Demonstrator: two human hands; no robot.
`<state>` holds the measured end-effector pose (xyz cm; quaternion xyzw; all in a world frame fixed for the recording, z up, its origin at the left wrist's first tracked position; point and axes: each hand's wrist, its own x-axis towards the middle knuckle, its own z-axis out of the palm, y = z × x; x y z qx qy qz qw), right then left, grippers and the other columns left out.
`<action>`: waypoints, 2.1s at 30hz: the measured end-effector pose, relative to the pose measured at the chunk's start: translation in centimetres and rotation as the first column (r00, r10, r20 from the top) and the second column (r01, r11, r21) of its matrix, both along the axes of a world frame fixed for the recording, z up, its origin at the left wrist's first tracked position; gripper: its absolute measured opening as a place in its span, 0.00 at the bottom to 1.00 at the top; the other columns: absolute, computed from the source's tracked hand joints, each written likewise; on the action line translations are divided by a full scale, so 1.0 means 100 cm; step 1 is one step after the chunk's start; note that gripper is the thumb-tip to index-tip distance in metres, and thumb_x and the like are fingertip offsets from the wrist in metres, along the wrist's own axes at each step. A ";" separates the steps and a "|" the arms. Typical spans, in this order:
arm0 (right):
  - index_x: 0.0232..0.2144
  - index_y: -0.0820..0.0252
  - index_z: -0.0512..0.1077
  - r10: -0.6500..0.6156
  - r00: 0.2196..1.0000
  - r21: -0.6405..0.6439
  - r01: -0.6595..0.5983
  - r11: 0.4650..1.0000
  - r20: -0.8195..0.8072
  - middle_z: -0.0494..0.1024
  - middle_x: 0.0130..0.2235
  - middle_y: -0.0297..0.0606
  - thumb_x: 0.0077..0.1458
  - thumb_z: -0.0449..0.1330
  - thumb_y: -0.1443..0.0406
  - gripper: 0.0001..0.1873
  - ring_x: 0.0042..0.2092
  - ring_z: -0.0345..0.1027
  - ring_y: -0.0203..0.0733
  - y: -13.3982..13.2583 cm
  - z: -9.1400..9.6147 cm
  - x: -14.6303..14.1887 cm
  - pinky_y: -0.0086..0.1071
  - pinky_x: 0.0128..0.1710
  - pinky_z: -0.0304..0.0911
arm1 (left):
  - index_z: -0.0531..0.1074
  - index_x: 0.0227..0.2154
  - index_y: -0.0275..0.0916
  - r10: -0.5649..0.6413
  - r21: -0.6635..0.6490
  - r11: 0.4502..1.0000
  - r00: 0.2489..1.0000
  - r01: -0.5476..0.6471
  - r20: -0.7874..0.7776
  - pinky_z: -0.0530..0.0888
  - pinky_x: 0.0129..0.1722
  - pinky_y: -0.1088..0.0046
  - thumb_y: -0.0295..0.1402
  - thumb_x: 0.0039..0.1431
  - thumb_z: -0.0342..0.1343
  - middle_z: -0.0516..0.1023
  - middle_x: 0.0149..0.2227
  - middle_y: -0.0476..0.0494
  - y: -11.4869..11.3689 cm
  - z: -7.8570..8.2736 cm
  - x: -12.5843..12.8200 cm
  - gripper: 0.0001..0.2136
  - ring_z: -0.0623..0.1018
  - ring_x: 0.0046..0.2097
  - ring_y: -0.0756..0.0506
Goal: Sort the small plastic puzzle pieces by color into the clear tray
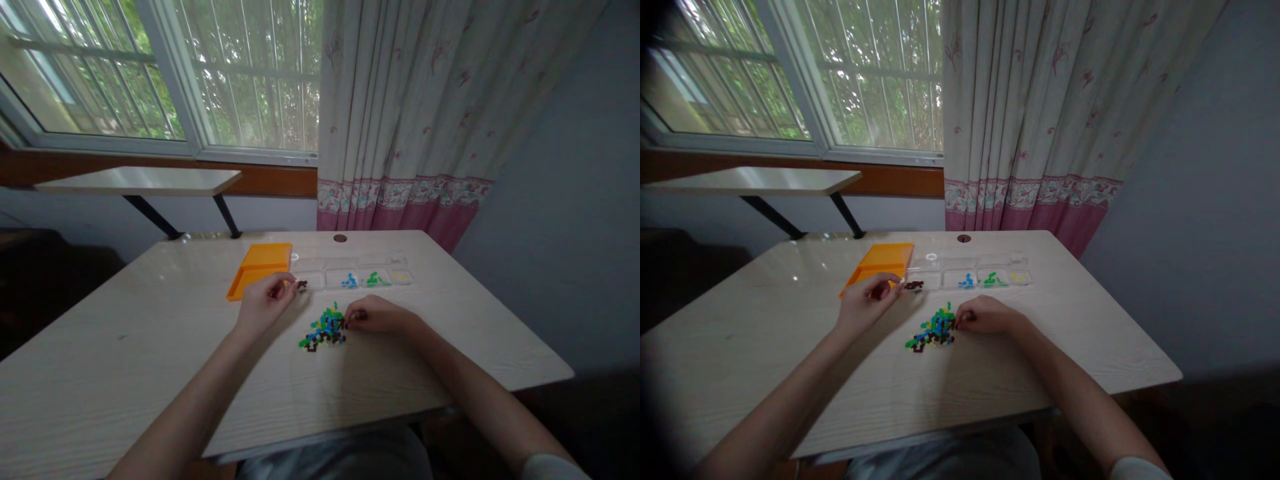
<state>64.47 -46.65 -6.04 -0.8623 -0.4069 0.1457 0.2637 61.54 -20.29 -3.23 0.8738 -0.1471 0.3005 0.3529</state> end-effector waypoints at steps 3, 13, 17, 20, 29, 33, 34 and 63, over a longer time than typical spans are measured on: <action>0.33 0.60 0.73 -0.011 1.000 -0.014 0.011 1.000 -0.009 0.75 0.27 0.32 0.45 0.55 0.70 0.11 0.28 0.65 0.32 0.000 -0.001 0.000 0.22 0.28 0.55 | 0.71 0.27 0.36 0.134 0.018 0.991 0.989 -0.133 -0.066 0.60 0.21 0.81 0.39 0.50 0.50 0.62 0.16 0.54 0.016 0.001 0.010 0.11 0.64 0.19 0.54; 0.33 0.61 0.72 -0.023 1.000 -0.006 0.023 1.000 0.010 0.73 0.27 0.33 0.49 0.55 0.65 0.09 0.27 0.63 0.32 0.000 -0.003 0.002 0.23 0.26 0.53 | 0.72 0.31 0.41 0.501 0.363 0.847 0.810 -0.388 -0.303 0.56 0.21 0.76 0.44 0.49 0.48 0.74 0.26 0.45 0.044 -0.019 0.029 0.15 0.70 0.26 0.47; 0.33 0.62 0.71 -0.044 0.999 0.014 0.044 0.999 -0.027 0.73 0.27 0.33 0.50 0.54 0.67 0.09 0.27 0.62 0.32 0.000 -0.003 0.002 0.23 0.26 0.54 | 0.72 0.29 0.40 0.495 0.385 0.846 0.811 -0.369 -0.312 0.55 0.21 0.75 0.45 0.49 0.48 0.75 0.26 0.43 0.044 -0.022 0.030 0.15 0.71 0.26 0.45; 0.33 0.63 0.70 -0.073 0.994 0.055 0.078 0.995 -0.079 0.72 0.28 0.34 0.51 0.53 0.66 0.08 0.28 0.62 0.32 0.001 -0.003 0.003 0.23 0.27 0.54 | 0.72 0.31 0.40 0.470 0.364 0.859 0.836 -0.359 -0.283 0.55 0.20 0.75 0.44 0.50 0.48 0.74 0.25 0.42 0.042 -0.022 0.030 0.15 0.70 0.24 0.45; 0.32 0.64 0.68 -0.186 0.961 0.195 0.227 0.954 -0.204 0.64 0.24 0.31 0.54 0.52 0.59 0.13 0.25 0.54 0.30 0.007 -0.007 0.002 0.23 0.24 0.50 | 0.71 0.31 0.40 0.196 0.261 0.957 0.948 -0.128 -0.253 0.58 0.21 0.78 0.40 0.54 0.45 0.68 0.18 0.50 0.015 -0.016 0.013 0.13 0.67 0.22 0.50; 0.32 0.64 0.68 -0.208 0.951 0.222 0.258 0.940 -0.227 0.64 0.25 0.31 0.54 0.51 0.58 0.14 0.26 0.54 0.31 0.012 -0.013 0.003 0.24 0.25 0.51 | 0.71 0.32 0.38 -0.112 0.251 0.953 0.967 0.170 -0.228 0.60 0.23 0.80 0.36 0.54 0.46 0.70 0.21 0.50 -0.013 -0.023 0.000 0.11 0.68 0.23 0.52; 0.32 0.64 0.68 -0.210 0.950 0.236 0.264 0.935 -0.232 0.64 0.25 0.31 0.54 0.51 0.57 0.15 0.26 0.55 0.31 0.014 -0.014 0.003 0.24 0.26 0.51 | 0.72 0.32 0.39 -0.165 0.251 0.942 0.960 0.222 -0.228 0.61 0.23 0.80 0.35 0.55 0.46 0.71 0.22 0.50 -0.019 -0.024 -0.003 0.11 0.68 0.23 0.53; 0.29 0.64 0.67 -0.042 0.869 0.454 0.298 0.840 -0.493 0.59 0.20 0.27 0.48 0.53 0.48 0.23 0.20 0.49 0.28 0.035 -0.012 -0.013 0.23 0.18 0.45 | 0.73 0.33 0.37 -0.364 0.130 0.910 0.909 0.394 -0.202 0.59 0.21 0.83 0.34 0.53 0.51 0.62 0.16 0.55 -0.034 -0.032 -0.008 0.09 0.62 0.20 0.56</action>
